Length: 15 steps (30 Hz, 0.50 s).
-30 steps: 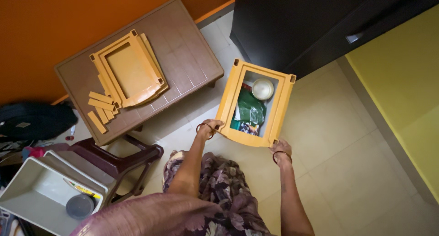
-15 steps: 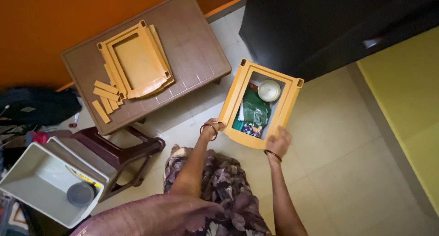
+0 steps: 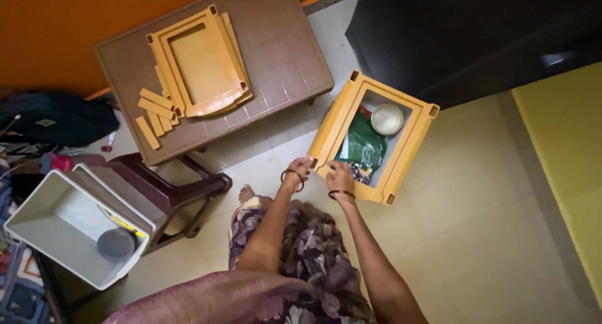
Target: The person assembles yellow plastic frames by connecting side pieces to a main frame. They handle multiple frames, aligning and snapping parts together, then place the assembled frames into a white bin.
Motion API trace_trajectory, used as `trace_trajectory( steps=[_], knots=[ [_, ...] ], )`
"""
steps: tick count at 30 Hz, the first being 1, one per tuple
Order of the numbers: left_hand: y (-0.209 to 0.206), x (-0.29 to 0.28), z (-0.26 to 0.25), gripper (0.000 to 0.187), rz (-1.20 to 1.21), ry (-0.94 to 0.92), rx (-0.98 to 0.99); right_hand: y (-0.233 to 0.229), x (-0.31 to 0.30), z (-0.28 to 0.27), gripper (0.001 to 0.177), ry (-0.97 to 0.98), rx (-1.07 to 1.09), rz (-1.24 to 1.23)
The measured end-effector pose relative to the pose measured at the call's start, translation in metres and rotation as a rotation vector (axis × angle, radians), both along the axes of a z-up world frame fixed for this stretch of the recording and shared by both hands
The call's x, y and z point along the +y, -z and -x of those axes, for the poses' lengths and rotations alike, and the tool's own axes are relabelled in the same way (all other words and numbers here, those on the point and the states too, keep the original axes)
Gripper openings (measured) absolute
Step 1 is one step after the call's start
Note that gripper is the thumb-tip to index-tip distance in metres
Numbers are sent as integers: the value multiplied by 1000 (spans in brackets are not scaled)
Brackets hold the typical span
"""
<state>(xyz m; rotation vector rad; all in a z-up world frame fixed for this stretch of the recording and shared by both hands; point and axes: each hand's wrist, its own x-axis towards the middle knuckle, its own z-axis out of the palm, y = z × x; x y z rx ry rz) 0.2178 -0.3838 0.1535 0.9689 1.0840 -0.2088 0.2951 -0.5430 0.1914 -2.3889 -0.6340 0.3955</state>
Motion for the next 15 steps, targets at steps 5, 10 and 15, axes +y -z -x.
trace_trajectory(
  steps=[5,10,15],
  knots=[
    [3,-5,12,43,7,-9,16,8,-1,1,42,-47,59,29],
    [2,-9,18,36,51,-51,14,12,-2,1,41,-69,58,36],
    [3,-18,17,33,51,-133,-5,14,1,-1,42,33,157,-2]
  ],
)
